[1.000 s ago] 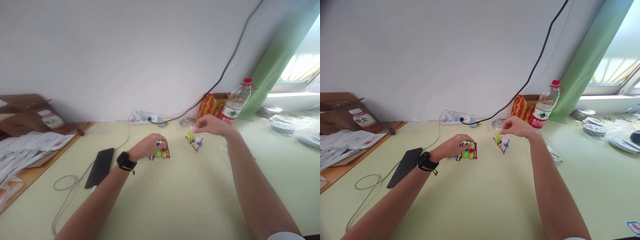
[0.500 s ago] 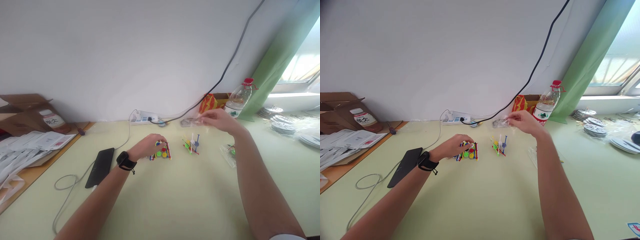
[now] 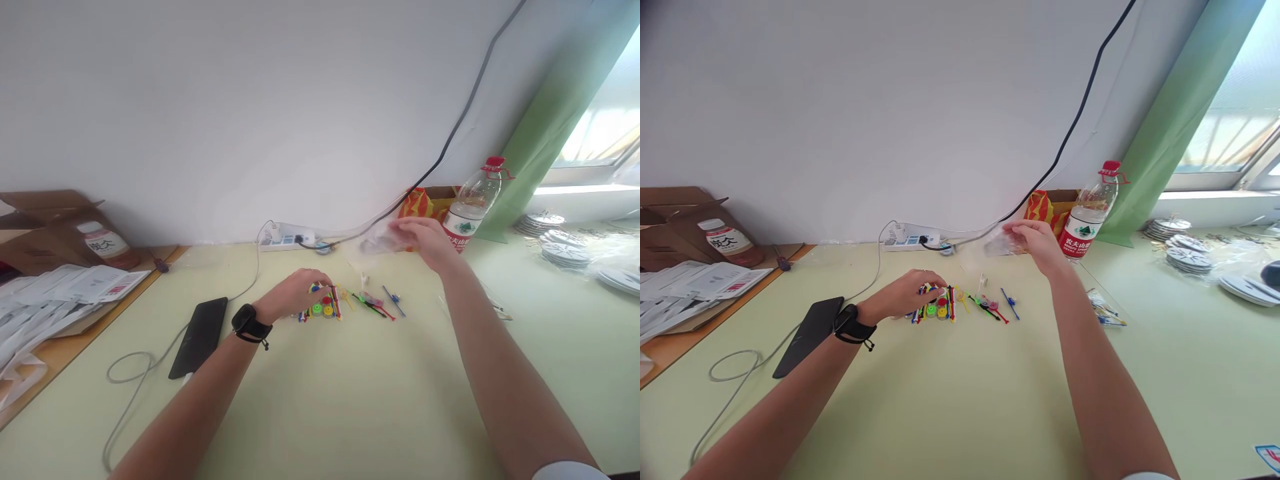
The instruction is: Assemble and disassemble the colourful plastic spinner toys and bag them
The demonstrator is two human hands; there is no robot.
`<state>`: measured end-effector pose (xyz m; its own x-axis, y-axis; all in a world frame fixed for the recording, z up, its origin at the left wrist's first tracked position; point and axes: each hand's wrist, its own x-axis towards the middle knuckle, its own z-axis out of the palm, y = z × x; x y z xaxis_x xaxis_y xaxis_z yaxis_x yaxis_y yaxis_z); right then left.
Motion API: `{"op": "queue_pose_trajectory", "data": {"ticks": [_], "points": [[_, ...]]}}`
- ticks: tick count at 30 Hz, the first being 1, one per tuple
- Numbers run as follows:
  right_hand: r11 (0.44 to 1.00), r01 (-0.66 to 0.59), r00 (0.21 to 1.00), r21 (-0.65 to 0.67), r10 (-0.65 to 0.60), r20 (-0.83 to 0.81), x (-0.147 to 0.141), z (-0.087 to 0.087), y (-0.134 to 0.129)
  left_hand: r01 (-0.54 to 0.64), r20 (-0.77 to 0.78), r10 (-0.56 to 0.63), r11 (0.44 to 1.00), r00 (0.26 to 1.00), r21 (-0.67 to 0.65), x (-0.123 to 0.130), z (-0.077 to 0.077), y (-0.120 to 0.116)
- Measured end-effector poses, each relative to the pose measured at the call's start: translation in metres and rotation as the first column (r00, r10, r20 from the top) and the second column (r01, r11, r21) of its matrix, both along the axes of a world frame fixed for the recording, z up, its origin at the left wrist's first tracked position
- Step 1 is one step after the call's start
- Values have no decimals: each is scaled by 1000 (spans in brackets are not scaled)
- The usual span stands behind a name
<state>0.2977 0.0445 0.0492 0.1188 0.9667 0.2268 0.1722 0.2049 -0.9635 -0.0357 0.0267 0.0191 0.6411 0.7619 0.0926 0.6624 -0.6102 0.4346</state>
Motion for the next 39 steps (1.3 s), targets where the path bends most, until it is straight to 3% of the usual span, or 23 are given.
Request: {"op": "queue_pose_trajectory", "data": {"ticks": [3, 7, 9, 13, 17, 22, 27, 29, 31, 33, 35, 37, 39], "points": [[999, -27, 999, -29, 28, 24, -14, -2, 0, 10, -2, -10, 1000, 1000, 15, 0, 0, 1], [993, 26, 963, -114, 6, 269, -19, -5, 0, 18, 2, -18, 1000, 1000, 24, -1, 1, 1], [989, -33, 915, -148, 89, 394, -20, -6, -1, 15, 11, -16, 999, 1000, 35, 0, 1, 0], [927, -285, 701, -243, 374, 607, -33, -12, -5, 43, 37, -46, 995, 998, 86, 8, -10, -3], [840, -370, 503, -398, 541, 674, -58, -26, -6, 73, 13, -77, 981, 997, 180, 23, -30, -7], [756, -346, 395, -556, 654, 645, -73, -41, -6, 47, -57, -32, 957, 998, 285, 37, -45, -14], [686, -165, 358, -709, 711, 605, -53, -36, -5, -4, 0, 4, 946, 1000, 325, 43, -47, -18], [703, -90, 319, -705, 691, 649, -43, -33, -4, -35, 90, 9, 954, 996, 298, 44, -45, -18], [790, -91, 325, -606, 599, 732, -38, -34, -1, -72, 222, 20, 970, 975, 230, 45, -41, -17], [889, -151, 415, -432, 454, 789, -43, -39, 1, -78, 371, 33, 991, 928, 109, 45, -36, -15], [942, -209, 515, -263, 334, 789, -52, -48, 3, -34, 500, 47, 999, 865, -34, 44, -27, -13], [941, -264, 538, -212, 327, 777, -62, -57, 4, 22, 578, 64, 990, 813, -141, 41, -17, -9], [919, -270, 519, -288, 391, 761, -64, -62, 4, 36, 606, 92, 980, 790, -195, 37, -5, -5]]}}
